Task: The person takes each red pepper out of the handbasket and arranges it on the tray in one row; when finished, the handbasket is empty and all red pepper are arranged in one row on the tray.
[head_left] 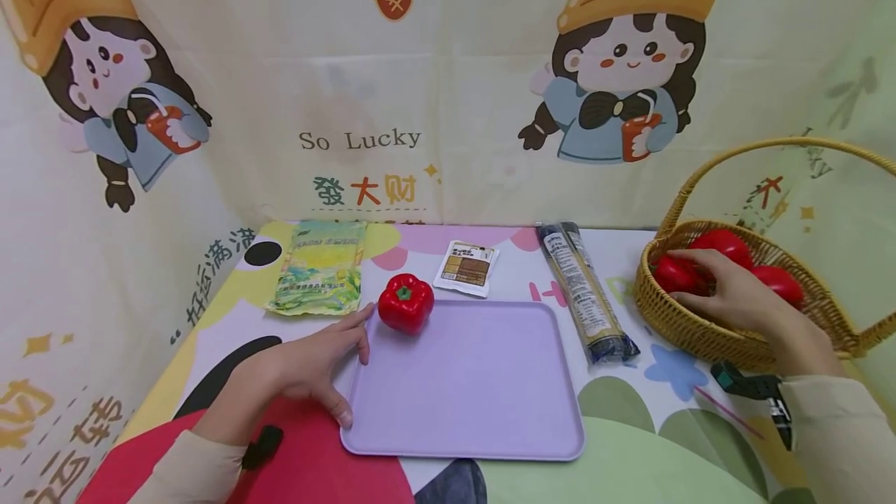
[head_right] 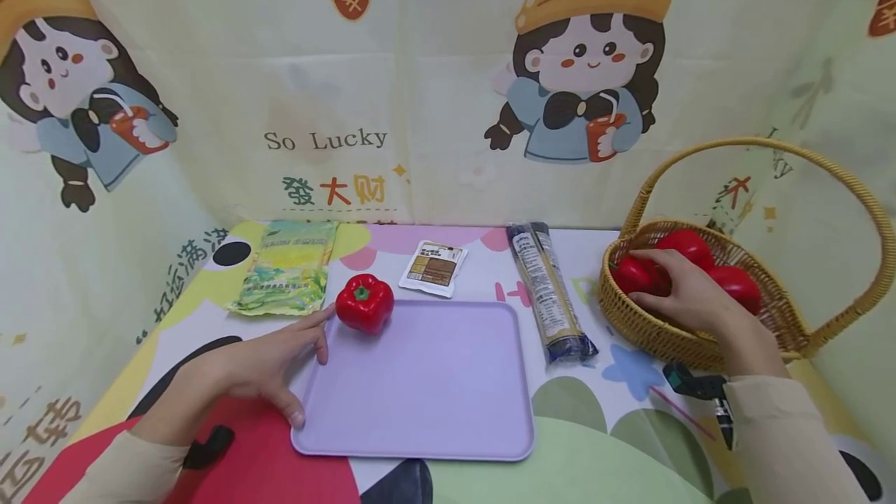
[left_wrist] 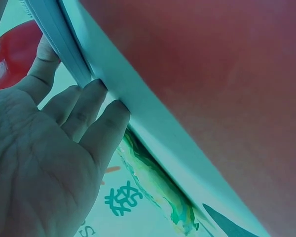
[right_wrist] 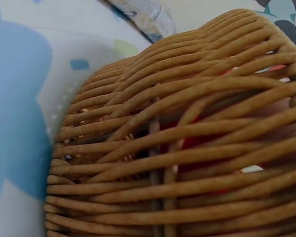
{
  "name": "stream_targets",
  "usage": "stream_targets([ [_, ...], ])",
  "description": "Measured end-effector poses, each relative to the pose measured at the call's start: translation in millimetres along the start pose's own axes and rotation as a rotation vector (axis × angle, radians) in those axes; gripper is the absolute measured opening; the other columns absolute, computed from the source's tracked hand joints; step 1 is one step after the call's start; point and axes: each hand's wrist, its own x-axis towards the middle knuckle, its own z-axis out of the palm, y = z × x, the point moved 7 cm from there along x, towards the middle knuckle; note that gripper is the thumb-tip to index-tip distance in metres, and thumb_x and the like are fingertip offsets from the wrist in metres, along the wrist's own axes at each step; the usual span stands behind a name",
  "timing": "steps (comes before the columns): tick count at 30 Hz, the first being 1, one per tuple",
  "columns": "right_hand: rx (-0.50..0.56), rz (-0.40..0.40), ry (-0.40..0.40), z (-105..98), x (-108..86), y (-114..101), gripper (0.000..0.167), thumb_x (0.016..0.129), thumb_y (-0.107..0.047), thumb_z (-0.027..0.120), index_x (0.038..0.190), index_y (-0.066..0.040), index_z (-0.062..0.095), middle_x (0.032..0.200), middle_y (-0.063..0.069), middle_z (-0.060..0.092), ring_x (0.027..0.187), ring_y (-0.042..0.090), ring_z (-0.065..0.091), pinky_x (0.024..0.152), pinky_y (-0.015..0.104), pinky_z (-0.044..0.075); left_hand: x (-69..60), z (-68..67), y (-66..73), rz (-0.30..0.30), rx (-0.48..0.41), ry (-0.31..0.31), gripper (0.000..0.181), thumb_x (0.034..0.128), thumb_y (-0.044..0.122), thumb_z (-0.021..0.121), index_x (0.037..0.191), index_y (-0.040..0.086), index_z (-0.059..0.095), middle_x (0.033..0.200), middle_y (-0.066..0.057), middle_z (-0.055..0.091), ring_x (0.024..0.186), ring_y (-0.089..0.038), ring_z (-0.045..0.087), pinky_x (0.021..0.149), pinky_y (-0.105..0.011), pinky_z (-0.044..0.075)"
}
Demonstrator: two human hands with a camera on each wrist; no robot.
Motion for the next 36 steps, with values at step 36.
stream_targets([
  [36, 0.06, 0.055, 0.167, -12.4, -6.1, -6.2, 0.078, 0.089, -0.032, 0.082, 0.138, 0.004, 0.034, 0.127, 0.033, 0.046, 0.107, 0.053, 0.049, 0.074, 0.063, 0.058, -1.7, -2.5, 5.2, 0.007, -0.016, -0.003, 0.065, 0.0573, 0.042, 0.099, 0.106, 0.029, 0.058, 0.172, -0.008, 0.015, 0.156, -0.039, 0.014, 0.109, -0.054, 0.048],
])
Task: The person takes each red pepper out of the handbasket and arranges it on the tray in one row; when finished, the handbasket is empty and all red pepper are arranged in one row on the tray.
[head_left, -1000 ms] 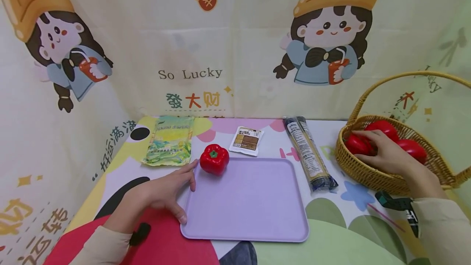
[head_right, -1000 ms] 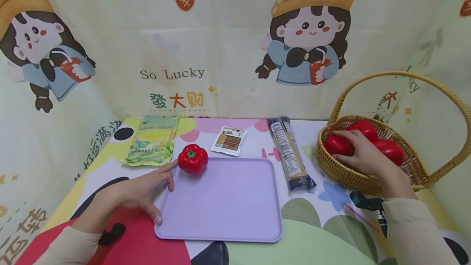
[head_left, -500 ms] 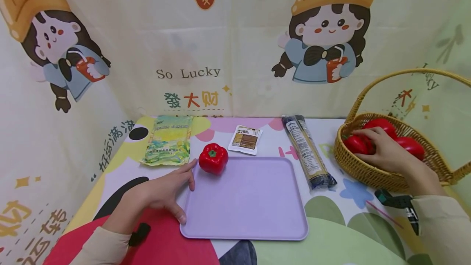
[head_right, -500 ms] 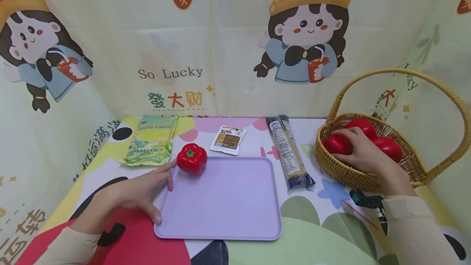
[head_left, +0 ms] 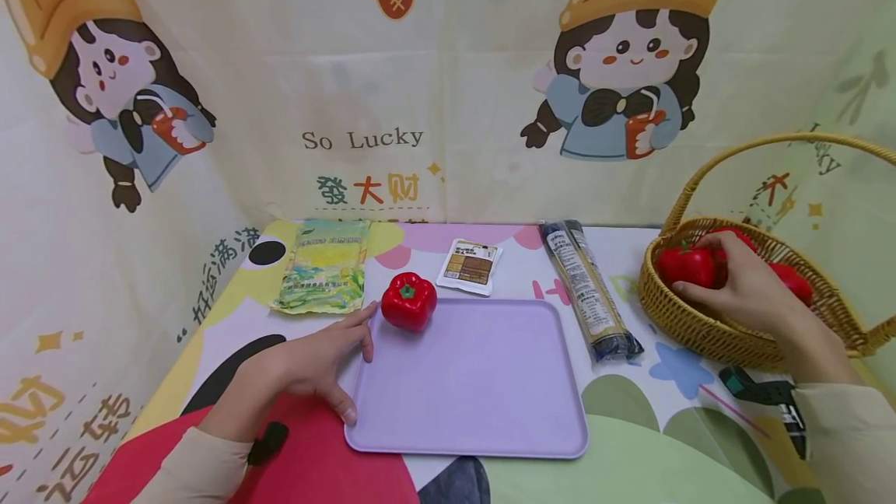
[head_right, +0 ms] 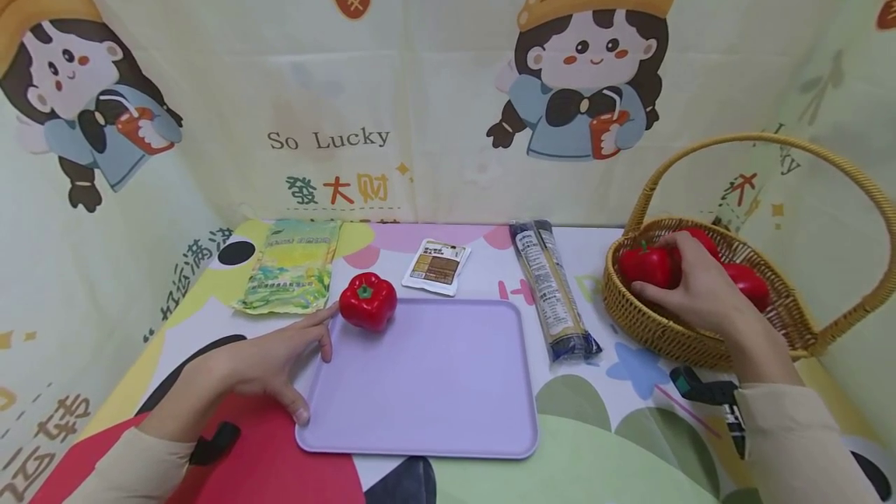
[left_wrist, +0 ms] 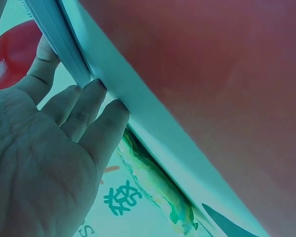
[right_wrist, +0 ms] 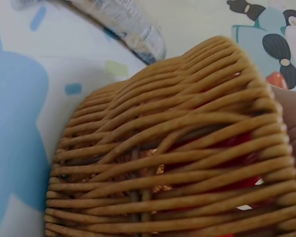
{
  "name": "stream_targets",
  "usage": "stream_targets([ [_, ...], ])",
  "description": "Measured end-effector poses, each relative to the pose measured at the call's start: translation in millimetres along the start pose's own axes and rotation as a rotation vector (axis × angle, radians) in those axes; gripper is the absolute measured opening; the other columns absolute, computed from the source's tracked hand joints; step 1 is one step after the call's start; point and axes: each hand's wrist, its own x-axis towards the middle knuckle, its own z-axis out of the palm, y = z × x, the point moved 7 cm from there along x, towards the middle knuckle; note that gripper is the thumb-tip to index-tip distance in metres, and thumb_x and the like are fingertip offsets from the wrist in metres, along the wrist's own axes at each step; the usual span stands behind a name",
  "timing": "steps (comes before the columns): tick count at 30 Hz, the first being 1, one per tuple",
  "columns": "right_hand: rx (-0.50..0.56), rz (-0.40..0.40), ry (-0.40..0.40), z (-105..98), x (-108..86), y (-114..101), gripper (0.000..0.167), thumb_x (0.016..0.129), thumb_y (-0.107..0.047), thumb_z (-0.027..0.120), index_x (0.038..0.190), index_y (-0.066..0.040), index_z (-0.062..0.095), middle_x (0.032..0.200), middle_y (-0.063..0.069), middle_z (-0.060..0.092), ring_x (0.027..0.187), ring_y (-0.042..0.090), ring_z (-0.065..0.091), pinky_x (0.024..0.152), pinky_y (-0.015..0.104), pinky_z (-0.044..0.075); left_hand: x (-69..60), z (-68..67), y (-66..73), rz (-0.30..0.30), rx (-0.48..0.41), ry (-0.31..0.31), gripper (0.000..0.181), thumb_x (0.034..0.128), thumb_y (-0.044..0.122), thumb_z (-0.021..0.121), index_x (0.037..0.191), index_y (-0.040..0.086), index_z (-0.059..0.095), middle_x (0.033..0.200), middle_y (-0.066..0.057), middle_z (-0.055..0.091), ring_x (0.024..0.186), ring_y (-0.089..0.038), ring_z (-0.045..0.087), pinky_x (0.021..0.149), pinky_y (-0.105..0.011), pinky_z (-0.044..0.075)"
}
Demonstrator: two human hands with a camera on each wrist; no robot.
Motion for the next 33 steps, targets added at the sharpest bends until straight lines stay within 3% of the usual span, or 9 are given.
stream_targets([
  [6, 0.018, -0.011, 0.079, -9.3, -3.8, -9.6, 0.075, 0.087, -0.031, 0.084, 0.138, 0.002, 0.04, 0.128, 0.03, 0.047, 0.109, 0.051, 0.048, 0.07, 0.059, 0.059, -0.1, -0.2, 0.7, 0.0, 0.0, -0.001, 0.065, 0.0571, 0.043, 0.099, 0.106, 0.029, 0.058, 0.172, -0.007, 0.014, 0.157, -0.039, 0.014, 0.11, -0.055, 0.047],
  [9, 0.025, -0.015, 0.112, -13.0, -6.1, -13.2, 0.073, 0.086, -0.03, 0.084, 0.138, 0.001, 0.043, 0.126, 0.029, 0.048, 0.108, 0.049, 0.048, 0.063, 0.04, 0.059, 0.6, -0.6, 0.3, 0.003, 0.004, -0.001, 0.065, 0.0574, 0.043, 0.099, 0.106, 0.029, 0.058, 0.172, -0.007, 0.014, 0.157, -0.038, 0.014, 0.11, -0.054, 0.047],
  [12, 0.042, -0.028, 0.138, -15.5, -8.0, -17.5, 0.072, 0.085, -0.028, 0.085, 0.138, -0.001, 0.044, 0.126, 0.027, 0.05, 0.108, 0.047, 0.048, 0.059, 0.019, 0.049, 1.2, -0.1, -0.7, 0.007, 0.007, -0.001, 0.065, 0.0577, 0.043, 0.099, 0.106, 0.03, 0.057, 0.172, -0.008, 0.014, 0.156, -0.039, 0.014, 0.11, -0.055, 0.047],
  [14, 0.058, -0.046, 0.158, -16.9, -9.1, -21.5, 0.071, 0.085, -0.026, 0.086, 0.138, -0.003, 0.045, 0.128, 0.025, 0.05, 0.107, 0.041, 0.049, 0.06, 0.012, 0.044, 1.1, 0.4, -1.0, 0.01, 0.006, 0.0, 0.065, 0.0578, 0.044, 0.099, 0.107, 0.03, 0.057, 0.172, -0.008, 0.014, 0.156, -0.039, 0.014, 0.109, -0.054, 0.047],
  [21, 0.156, -0.152, 0.272, -20.4, -13.9, -41.5, 0.073, 0.078, -0.01, 0.089, 0.139, -0.007, 0.048, 0.132, 0.005, 0.05, 0.099, -0.004, 0.048, 0.069, 0.002, 0.045, 0.3, 1.4, -1.0, 0.011, -0.002, 0.001, 0.065, 0.0578, 0.044, 0.098, 0.106, 0.03, 0.057, 0.172, -0.007, 0.014, 0.157, -0.039, 0.013, 0.111, -0.055, 0.046],
  [24, 0.198, -0.199, 0.31, -22.2, -15.4, -50.4, 0.076, 0.076, -0.004, 0.089, 0.142, -0.009, 0.05, 0.13, -0.008, 0.049, 0.102, -0.006, 0.05, 0.073, 0.0, 0.045, 0.2, 1.7, -1.2, 0.01, -0.005, 0.001, 0.065, 0.0579, 0.043, 0.098, 0.106, 0.029, 0.057, 0.172, -0.007, 0.013, 0.157, -0.039, 0.013, 0.111, -0.055, 0.045],
  [31, 0.217, -0.282, 0.324, -21.9, -17.4, -70.4, 0.082, 0.07, 0.005, 0.09, 0.142, -0.01, 0.053, 0.134, -0.004, 0.053, 0.111, -0.004, 0.05, 0.078, 0.001, 0.045, 0.5, 1.9, -3.1, 0.005, 0.005, 0.003, 0.065, 0.0573, 0.045, 0.098, 0.106, 0.03, 0.057, 0.172, -0.007, 0.012, 0.157, -0.038, 0.013, 0.112, -0.055, 0.045],
  [33, 0.218, -0.316, 0.326, -21.1, -17.5, -76.8, 0.083, 0.067, 0.007, 0.09, 0.14, -0.008, 0.054, 0.134, -0.009, 0.052, 0.112, -0.003, 0.051, 0.079, 0.001, 0.045, 0.8, 1.8, -3.8, 0.005, 0.012, 0.004, 0.065, 0.0574, 0.046, 0.098, 0.106, 0.031, 0.057, 0.172, -0.006, 0.012, 0.157, -0.038, 0.013, 0.112, -0.054, 0.045],
])
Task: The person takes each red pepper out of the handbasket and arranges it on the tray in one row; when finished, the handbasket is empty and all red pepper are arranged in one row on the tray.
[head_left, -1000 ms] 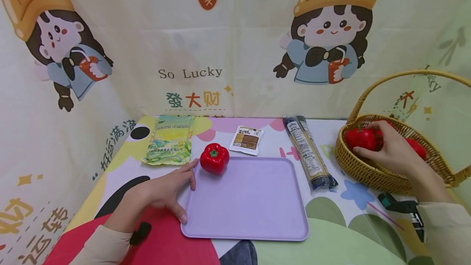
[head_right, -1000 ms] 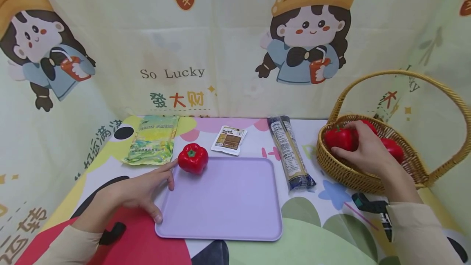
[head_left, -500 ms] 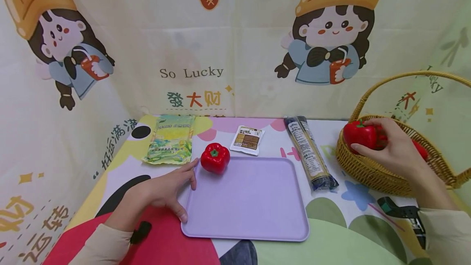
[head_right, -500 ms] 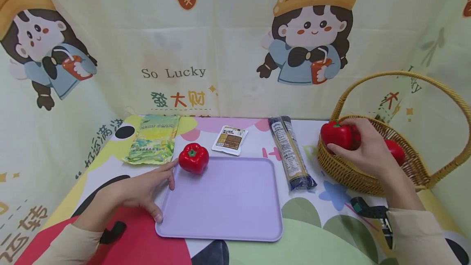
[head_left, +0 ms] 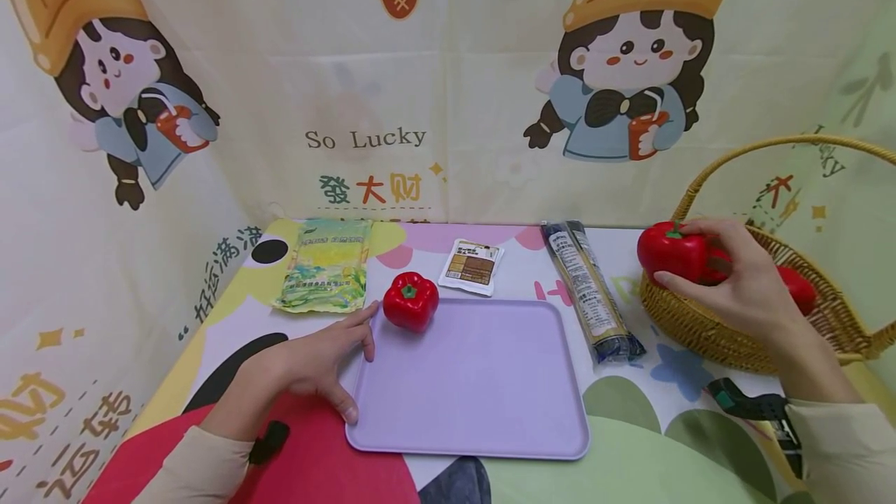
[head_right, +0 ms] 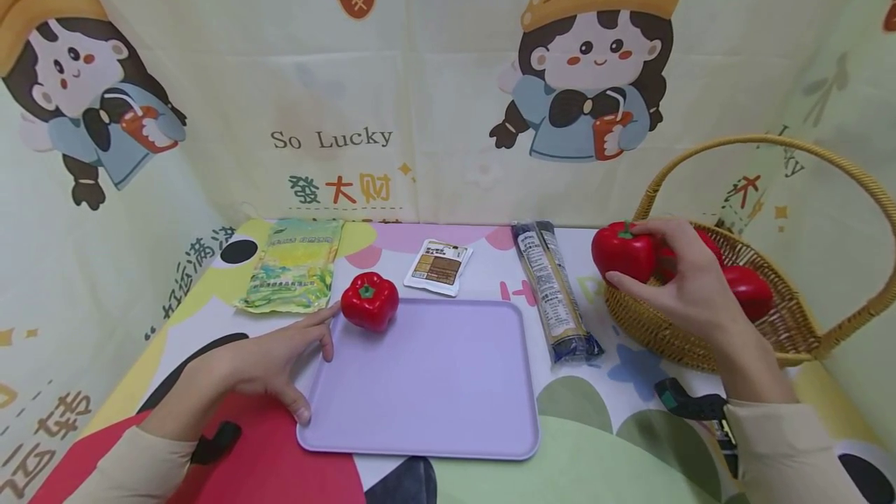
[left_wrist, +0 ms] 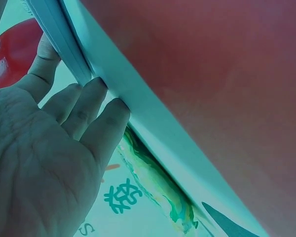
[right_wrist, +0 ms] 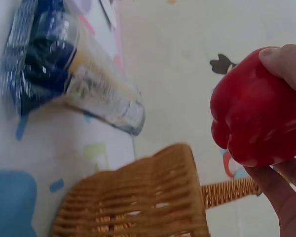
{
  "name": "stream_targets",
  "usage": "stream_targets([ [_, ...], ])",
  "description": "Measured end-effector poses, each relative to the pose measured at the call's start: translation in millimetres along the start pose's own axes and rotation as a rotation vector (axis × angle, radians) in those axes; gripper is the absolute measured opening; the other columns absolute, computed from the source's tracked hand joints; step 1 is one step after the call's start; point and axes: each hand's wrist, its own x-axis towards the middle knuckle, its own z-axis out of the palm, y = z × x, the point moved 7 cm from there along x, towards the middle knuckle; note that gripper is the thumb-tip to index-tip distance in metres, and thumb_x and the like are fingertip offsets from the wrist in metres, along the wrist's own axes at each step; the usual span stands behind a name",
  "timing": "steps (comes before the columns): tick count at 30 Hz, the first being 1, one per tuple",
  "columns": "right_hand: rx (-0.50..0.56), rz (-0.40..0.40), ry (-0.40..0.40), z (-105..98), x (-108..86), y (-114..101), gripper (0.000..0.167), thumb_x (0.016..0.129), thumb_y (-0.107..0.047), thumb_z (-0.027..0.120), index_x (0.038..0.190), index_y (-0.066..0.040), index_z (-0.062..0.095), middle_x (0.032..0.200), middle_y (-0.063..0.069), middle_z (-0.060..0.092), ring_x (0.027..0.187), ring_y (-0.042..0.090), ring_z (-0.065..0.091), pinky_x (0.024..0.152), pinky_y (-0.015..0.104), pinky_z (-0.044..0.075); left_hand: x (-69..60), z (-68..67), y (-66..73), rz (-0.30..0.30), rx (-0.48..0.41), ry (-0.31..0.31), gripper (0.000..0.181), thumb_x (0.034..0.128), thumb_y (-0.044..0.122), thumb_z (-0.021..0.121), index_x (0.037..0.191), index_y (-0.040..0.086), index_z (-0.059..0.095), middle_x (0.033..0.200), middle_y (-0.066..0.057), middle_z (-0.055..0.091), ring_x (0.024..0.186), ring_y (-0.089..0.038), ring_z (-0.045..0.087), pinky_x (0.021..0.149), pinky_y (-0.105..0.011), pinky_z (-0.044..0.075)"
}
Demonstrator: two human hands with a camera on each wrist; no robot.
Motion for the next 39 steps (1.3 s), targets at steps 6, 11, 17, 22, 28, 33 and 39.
stream_targets([
  [6, 0.019, -0.083, -0.022, 12.1, 5.0, -13.4, 0.084, 0.062, 0.013, 0.09, 0.137, -0.004, 0.055, 0.135, -0.012, 0.052, 0.113, -0.001, 0.055, 0.083, 0.003, 0.047, 0.3, 0.1, -1.3, -0.001, 0.005, 0.001, 0.066, 0.0574, 0.046, 0.098, 0.106, 0.032, 0.057, 0.172, -0.005, 0.012, 0.157, -0.036, 0.014, 0.11, -0.052, 0.048],
  [11, 0.029, -0.147, -0.031, 20.5, 8.3, -23.2, 0.086, 0.057, 0.015, 0.092, 0.134, -0.001, 0.056, 0.136, -0.004, 0.055, 0.116, 0.001, 0.055, 0.085, 0.004, 0.048, 0.5, -0.1, -0.3, -0.001, 0.01, 0.002, 0.066, 0.0574, 0.046, 0.098, 0.106, 0.031, 0.057, 0.172, -0.005, 0.013, 0.157, -0.036, 0.014, 0.109, -0.051, 0.049],
  [17, 0.02, -0.186, -0.052, 32.3, 10.6, -34.1, 0.087, 0.056, 0.012, 0.094, 0.133, -0.002, 0.056, 0.136, 0.004, 0.056, 0.12, 0.001, 0.052, 0.085, 0.004, 0.047, 1.0, -0.6, 0.6, 0.008, 0.013, 0.003, 0.066, 0.0577, 0.046, 0.098, 0.106, 0.031, 0.057, 0.172, -0.006, 0.012, 0.157, -0.036, 0.013, 0.11, -0.052, 0.047],
  [22, 0.04, -0.206, -0.065, 40.3, 12.1, -40.7, 0.086, 0.058, 0.013, 0.093, 0.133, -0.002, 0.056, 0.137, 0.009, 0.056, 0.121, 0.001, 0.052, 0.086, 0.005, 0.048, 0.3, -0.1, 0.6, 0.008, -0.003, 0.003, 0.066, 0.0577, 0.045, 0.099, 0.107, 0.03, 0.057, 0.172, -0.006, 0.013, 0.157, -0.037, 0.013, 0.108, -0.052, 0.049],
  [28, 0.099, -0.195, -0.075, 48.4, 14.2, -46.5, 0.086, 0.06, 0.015, 0.091, 0.135, -0.002, 0.054, 0.138, 0.008, 0.055, 0.124, 0.004, 0.052, 0.086, 0.008, 0.05, 0.2, 0.5, 0.6, -0.003, -0.005, 0.001, 0.067, 0.0571, 0.044, 0.099, 0.107, 0.03, 0.057, 0.172, -0.006, 0.013, 0.157, -0.037, 0.013, 0.106, -0.051, 0.051],
  [33, 0.12, -0.196, -0.088, 56.2, 14.8, -50.1, 0.085, 0.06, 0.013, 0.092, 0.135, -0.002, 0.054, 0.139, 0.011, 0.056, 0.125, 0.005, 0.051, 0.085, 0.008, 0.051, 0.7, 0.1, 1.4, -0.002, -0.003, 0.0, 0.066, 0.0576, 0.045, 0.099, 0.107, 0.03, 0.057, 0.172, -0.006, 0.013, 0.157, -0.037, 0.014, 0.107, -0.051, 0.051],
  [39, 0.107, -0.203, -0.155, 73.2, 17.1, -53.9, 0.084, 0.06, 0.003, 0.096, 0.133, -0.008, 0.056, 0.139, 0.006, 0.057, 0.124, 0.004, 0.05, 0.084, 0.011, 0.053, 0.5, -0.4, 2.3, 0.011, -0.004, -0.001, 0.066, 0.0579, 0.046, 0.098, 0.106, 0.029, 0.057, 0.172, -0.007, 0.012, 0.157, -0.038, 0.013, 0.112, -0.055, 0.044],
])
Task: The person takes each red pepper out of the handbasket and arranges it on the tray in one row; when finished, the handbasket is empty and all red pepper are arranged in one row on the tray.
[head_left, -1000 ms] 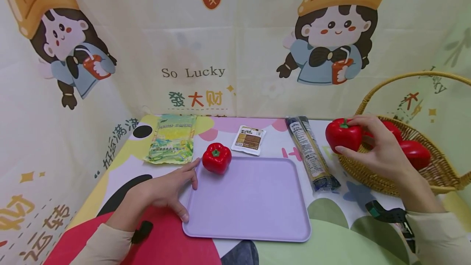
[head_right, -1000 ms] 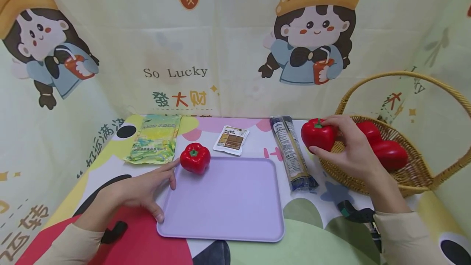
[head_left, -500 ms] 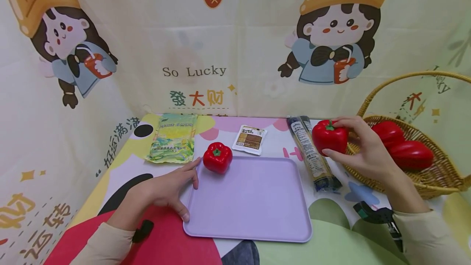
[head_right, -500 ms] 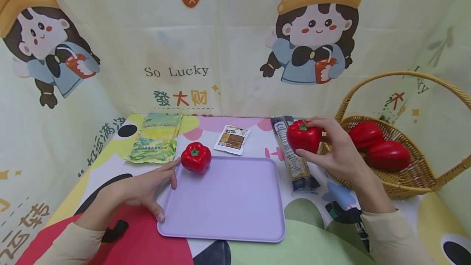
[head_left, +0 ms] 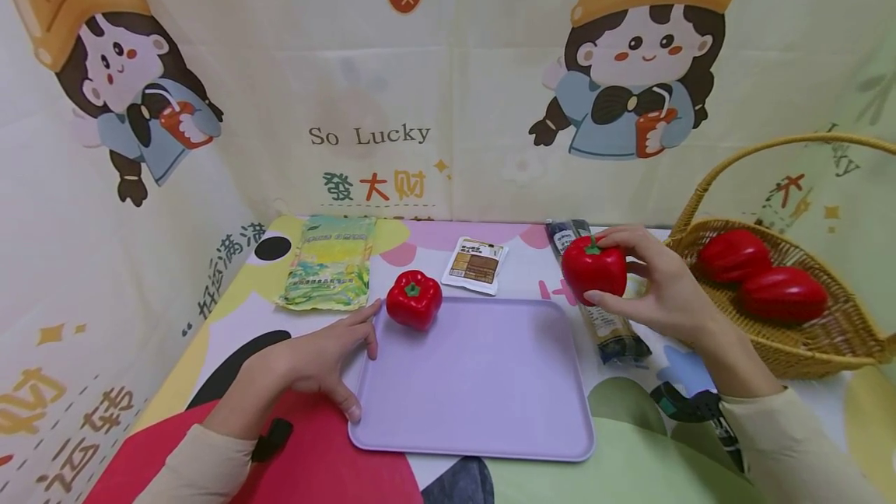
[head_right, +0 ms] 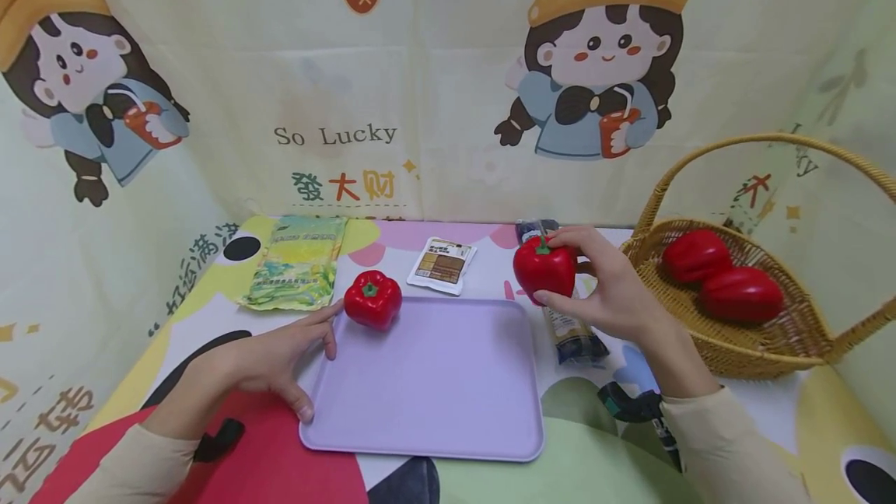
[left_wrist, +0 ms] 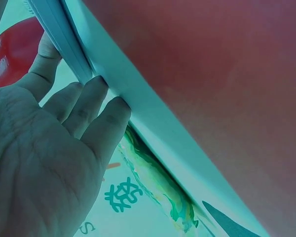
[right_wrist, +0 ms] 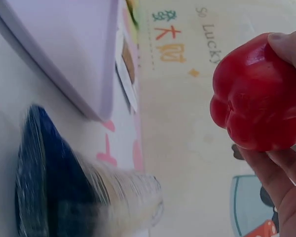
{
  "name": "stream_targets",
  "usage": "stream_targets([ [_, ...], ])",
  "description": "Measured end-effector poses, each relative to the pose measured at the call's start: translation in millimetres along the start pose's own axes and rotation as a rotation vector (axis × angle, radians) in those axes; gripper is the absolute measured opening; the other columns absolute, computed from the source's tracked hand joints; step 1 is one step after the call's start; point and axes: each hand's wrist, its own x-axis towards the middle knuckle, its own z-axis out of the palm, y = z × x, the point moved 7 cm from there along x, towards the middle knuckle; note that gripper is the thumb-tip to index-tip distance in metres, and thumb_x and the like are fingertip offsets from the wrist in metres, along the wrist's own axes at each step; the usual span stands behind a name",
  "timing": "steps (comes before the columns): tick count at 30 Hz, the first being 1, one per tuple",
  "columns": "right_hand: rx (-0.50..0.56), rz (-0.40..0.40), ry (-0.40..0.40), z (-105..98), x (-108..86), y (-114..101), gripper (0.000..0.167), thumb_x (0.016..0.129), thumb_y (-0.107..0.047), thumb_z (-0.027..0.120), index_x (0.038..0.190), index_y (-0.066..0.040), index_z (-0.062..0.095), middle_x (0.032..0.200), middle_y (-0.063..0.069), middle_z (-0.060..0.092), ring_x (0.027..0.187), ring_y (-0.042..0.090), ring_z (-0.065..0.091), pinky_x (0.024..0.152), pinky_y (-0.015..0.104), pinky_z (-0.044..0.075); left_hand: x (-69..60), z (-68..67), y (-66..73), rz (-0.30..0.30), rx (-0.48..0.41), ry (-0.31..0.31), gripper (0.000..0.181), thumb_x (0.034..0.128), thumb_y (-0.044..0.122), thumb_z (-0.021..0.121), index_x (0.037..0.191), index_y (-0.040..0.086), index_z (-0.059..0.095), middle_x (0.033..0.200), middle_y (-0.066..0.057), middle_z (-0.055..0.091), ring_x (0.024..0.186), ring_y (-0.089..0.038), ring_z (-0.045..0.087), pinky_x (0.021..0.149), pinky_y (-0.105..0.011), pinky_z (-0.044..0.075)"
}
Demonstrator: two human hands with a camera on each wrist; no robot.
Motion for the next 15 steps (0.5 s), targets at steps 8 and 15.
stream_targets([
  [8, 0.012, -0.069, -0.046, 20.5, 9.5, -6.1, 0.083, 0.059, -0.005, 0.1, 0.131, -0.011, 0.058, 0.138, 0.007, 0.06, 0.125, 0.005, 0.052, 0.081, 0.016, 0.056, 1.0, 1.4, -3.9, -0.007, 0.009, -0.001, 0.067, 0.0579, 0.047, 0.098, 0.107, 0.03, 0.057, 0.172, -0.006, 0.012, 0.157, -0.037, 0.013, 0.11, -0.052, 0.048],
  [15, 0.088, -0.014, -0.088, 36.0, 11.6, -5.2, 0.079, 0.067, -0.006, 0.096, 0.135, -0.013, 0.055, 0.141, 0.007, 0.057, 0.125, 0.01, 0.052, 0.083, 0.022, 0.058, 1.9, 0.7, -3.1, -0.021, 0.009, -0.004, 0.066, 0.0572, 0.045, 0.099, 0.107, 0.031, 0.057, 0.172, -0.005, 0.012, 0.156, -0.036, 0.014, 0.106, -0.05, 0.051],
])
